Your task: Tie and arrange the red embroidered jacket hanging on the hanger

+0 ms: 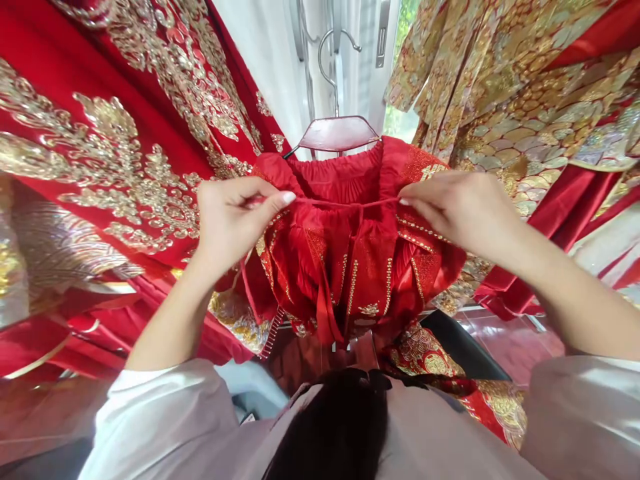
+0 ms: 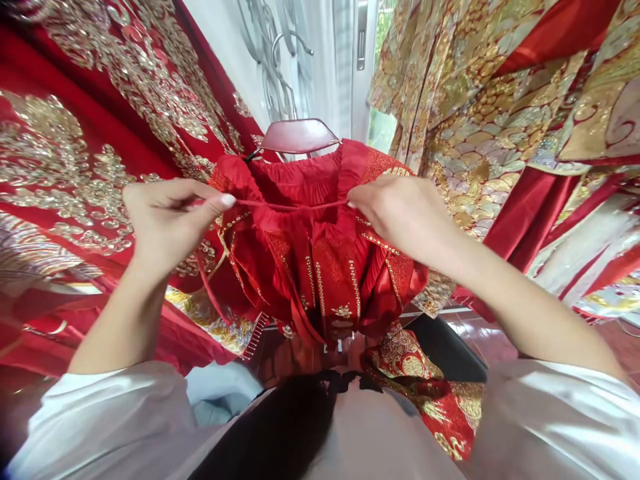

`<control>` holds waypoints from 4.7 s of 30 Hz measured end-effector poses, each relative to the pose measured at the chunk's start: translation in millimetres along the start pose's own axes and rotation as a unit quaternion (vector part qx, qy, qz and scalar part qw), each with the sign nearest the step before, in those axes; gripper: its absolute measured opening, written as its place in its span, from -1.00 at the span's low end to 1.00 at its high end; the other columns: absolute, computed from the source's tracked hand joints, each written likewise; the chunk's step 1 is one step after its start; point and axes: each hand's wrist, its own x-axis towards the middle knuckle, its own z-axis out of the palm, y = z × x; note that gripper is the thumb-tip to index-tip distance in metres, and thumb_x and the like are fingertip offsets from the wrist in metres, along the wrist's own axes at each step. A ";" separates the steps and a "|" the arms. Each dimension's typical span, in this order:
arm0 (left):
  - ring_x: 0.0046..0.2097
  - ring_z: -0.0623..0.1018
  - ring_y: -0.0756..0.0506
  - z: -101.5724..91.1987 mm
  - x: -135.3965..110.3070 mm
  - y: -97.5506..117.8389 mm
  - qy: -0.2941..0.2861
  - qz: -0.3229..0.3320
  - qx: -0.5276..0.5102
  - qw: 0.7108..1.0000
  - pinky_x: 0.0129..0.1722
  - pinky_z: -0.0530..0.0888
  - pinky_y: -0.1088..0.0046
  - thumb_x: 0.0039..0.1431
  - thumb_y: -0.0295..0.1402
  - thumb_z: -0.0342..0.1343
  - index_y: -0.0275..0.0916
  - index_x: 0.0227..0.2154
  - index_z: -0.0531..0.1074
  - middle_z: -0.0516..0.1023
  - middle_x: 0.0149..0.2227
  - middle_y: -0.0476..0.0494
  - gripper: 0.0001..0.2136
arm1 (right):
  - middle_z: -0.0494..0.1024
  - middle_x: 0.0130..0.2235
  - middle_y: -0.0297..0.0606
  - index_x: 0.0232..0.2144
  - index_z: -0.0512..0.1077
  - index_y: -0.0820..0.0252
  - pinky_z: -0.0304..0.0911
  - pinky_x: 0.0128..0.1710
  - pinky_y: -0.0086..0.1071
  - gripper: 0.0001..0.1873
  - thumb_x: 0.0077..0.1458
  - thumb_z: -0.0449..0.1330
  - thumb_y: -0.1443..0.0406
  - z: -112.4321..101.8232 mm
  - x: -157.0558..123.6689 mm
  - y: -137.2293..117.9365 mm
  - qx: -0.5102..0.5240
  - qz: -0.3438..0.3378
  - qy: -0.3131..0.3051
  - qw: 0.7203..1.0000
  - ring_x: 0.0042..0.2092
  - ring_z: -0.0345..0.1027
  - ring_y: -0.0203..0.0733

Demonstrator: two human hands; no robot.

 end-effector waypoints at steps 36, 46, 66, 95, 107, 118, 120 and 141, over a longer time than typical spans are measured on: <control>-0.25 0.44 -0.23 13.6 -6.6 -30.4 -0.096 0.097 0.483 0.865 -0.31 0.25 0.20 0.24 -0.14 -0.06 -0.21 -0.16 0.47 0.53 -0.23 -0.28 -0.68 | 0.48 -0.34 -0.02 -0.35 0.44 0.33 -0.16 -0.51 -0.39 -0.72 0.17 -0.08 0.40 39.7 29.3 19.9 -0.129 0.095 -0.041 0.986 -0.48 0.22 -0.28; -0.31 0.42 -0.17 69.3 -24.4 -39.7 -0.208 0.145 0.471 0.845 -0.39 0.21 0.30 0.29 -0.54 -0.19 -0.22 -0.17 0.46 0.48 -0.37 -0.22 -0.69 | 0.35 0.00 0.17 0.03 0.30 0.32 0.03 -0.50 -0.40 -0.61 0.25 -0.17 0.39 68.0 56.4 -38.0 -0.007 0.025 -0.045 0.999 -0.43 0.33 -0.27; -0.44 0.41 -0.03 67.5 15.1 11.8 -0.098 -0.105 0.065 0.988 -0.38 0.32 0.45 0.14 -0.39 0.12 -0.21 -0.29 0.41 0.28 -0.57 0.04 -0.92 | 0.42 -0.42 -0.26 -0.32 0.36 0.22 0.13 -0.35 -0.41 -0.80 0.16 0.05 0.20 53.2 62.2 -36.0 0.325 0.064 0.042 0.943 -0.35 0.27 -0.25; -0.32 0.37 -0.04 41.9 39.9 -16.1 0.017 -0.103 0.247 0.963 -0.35 0.28 0.41 0.11 -0.35 0.16 -0.22 -0.47 0.44 0.45 -0.36 -0.12 -0.90 | 0.37 -0.57 -0.38 -0.09 0.46 0.26 0.03 -0.62 -0.53 -0.58 0.15 0.13 0.07 48.8 105.3 -12.7 0.553 0.031 -0.054 0.831 -0.59 0.08 -0.45; -0.47 0.30 0.03 75.8 30.1 -31.2 -0.105 -0.112 0.010 0.988 -0.39 0.29 0.50 0.08 -0.46 0.09 -0.26 -0.64 0.30 0.29 -0.60 0.02 -0.79 | 0.48 -0.39 -0.26 -0.21 0.47 0.21 0.12 -0.26 -0.41 -0.71 0.25 -0.05 0.32 68.8 98.3 -21.6 0.229 -0.065 0.075 0.968 -0.32 0.32 -0.26; -0.22 0.46 -0.11 59.1 16.4 -25.8 -0.115 -0.069 0.168 0.977 -0.28 0.38 0.36 0.13 -0.46 0.08 -0.24 -0.45 0.35 0.37 -0.21 -0.18 -0.93 | 0.44 -0.33 -0.12 -0.39 0.42 0.21 0.20 -0.27 -0.29 -0.87 0.11 0.07 0.32 83.3 99.1 -10.1 0.198 -0.058 0.126 0.970 -0.23 0.31 -0.11; -0.22 0.46 -0.13 48.3 12.6 -25.4 -0.119 -0.080 0.203 0.969 -0.31 0.38 0.34 0.12 -0.45 0.07 -0.23 -0.46 0.35 0.38 -0.19 -0.20 -0.93 | 0.42 -0.34 -0.10 -0.43 0.40 0.23 0.20 -0.30 -0.26 -0.90 0.06 0.09 0.34 82.0 93.6 -1.6 0.195 -0.016 0.129 0.972 -0.22 0.32 -0.07; -0.43 0.38 0.02 14.7 39.1 -36.1 -0.104 -0.127 -0.042 0.986 -0.41 0.34 0.46 0.11 -0.30 0.12 -0.22 -0.56 0.28 0.43 -0.48 -0.06 -0.80 | 0.31 -0.57 -0.34 -0.53 0.30 0.15 0.16 -0.54 -0.42 -0.86 0.05 0.15 0.31 58.3 70.6 11.1 0.545 0.122 0.008 0.830 -0.56 0.09 -0.38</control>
